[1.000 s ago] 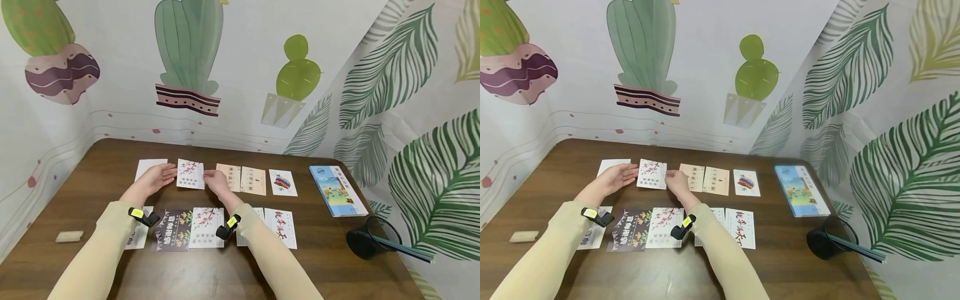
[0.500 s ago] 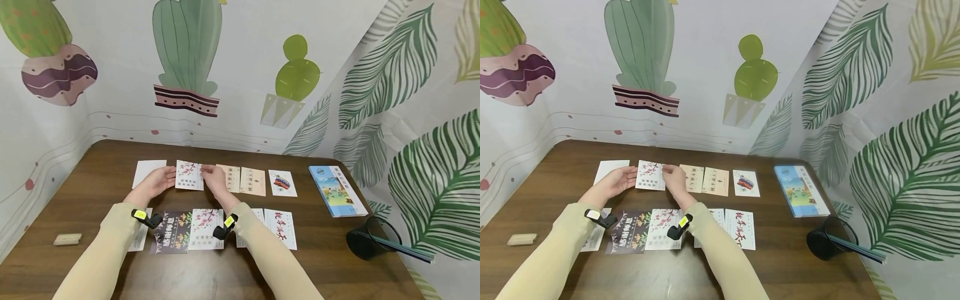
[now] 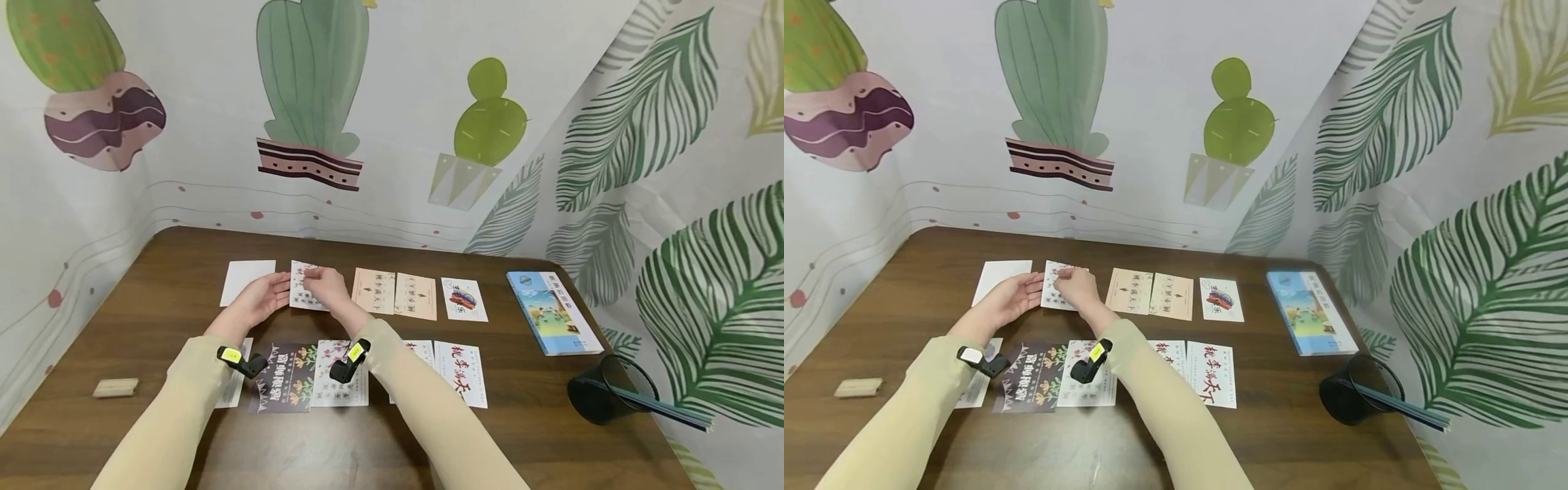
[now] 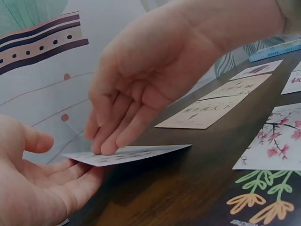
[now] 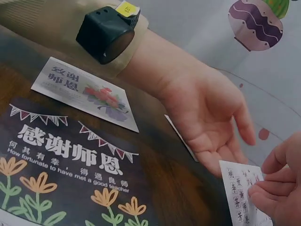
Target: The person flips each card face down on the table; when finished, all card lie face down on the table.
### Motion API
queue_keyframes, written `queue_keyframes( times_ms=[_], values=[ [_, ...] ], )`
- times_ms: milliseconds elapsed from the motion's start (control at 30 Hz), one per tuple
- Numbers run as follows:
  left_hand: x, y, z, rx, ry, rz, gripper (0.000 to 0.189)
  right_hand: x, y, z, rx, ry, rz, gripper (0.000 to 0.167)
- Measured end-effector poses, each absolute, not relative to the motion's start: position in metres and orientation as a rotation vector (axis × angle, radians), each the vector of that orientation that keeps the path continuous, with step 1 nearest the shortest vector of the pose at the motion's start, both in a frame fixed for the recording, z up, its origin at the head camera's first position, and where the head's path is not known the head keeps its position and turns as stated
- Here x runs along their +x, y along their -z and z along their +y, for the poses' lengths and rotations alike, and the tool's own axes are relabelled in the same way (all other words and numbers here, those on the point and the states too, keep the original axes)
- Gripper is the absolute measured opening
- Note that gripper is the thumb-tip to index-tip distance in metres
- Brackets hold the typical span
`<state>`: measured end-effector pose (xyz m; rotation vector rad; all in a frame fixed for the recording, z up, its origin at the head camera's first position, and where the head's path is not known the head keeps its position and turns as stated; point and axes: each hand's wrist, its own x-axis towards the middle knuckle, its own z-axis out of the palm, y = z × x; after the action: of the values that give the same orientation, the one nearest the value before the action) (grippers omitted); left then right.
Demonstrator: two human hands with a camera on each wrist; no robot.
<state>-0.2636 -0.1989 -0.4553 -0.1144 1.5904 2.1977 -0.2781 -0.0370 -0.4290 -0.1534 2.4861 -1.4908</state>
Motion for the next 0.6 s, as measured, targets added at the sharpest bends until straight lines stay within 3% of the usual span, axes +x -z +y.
queue_keyframes(
  times_ms=[233, 433, 600],
  values=[
    [-0.259, 0.443, -0.192, -0.057, -2.258, 1.573, 0.06, -0.279, 0.427, -0.032, -0.205, 1.559, 2.516, 0.034],
    [-0.254, 0.423, -0.185, 0.02, -2.328, 1.645, 0.059, -0.281, 0.417, -0.029, -0.221, 1.79, 2.467, 0.046],
    [-0.249, 0.409, -0.179, 0.1, -2.292, 1.753, 0.056, -0.283, 0.409, -0.026, -0.236, 1.891, 2.436, 0.038]
  ],
)
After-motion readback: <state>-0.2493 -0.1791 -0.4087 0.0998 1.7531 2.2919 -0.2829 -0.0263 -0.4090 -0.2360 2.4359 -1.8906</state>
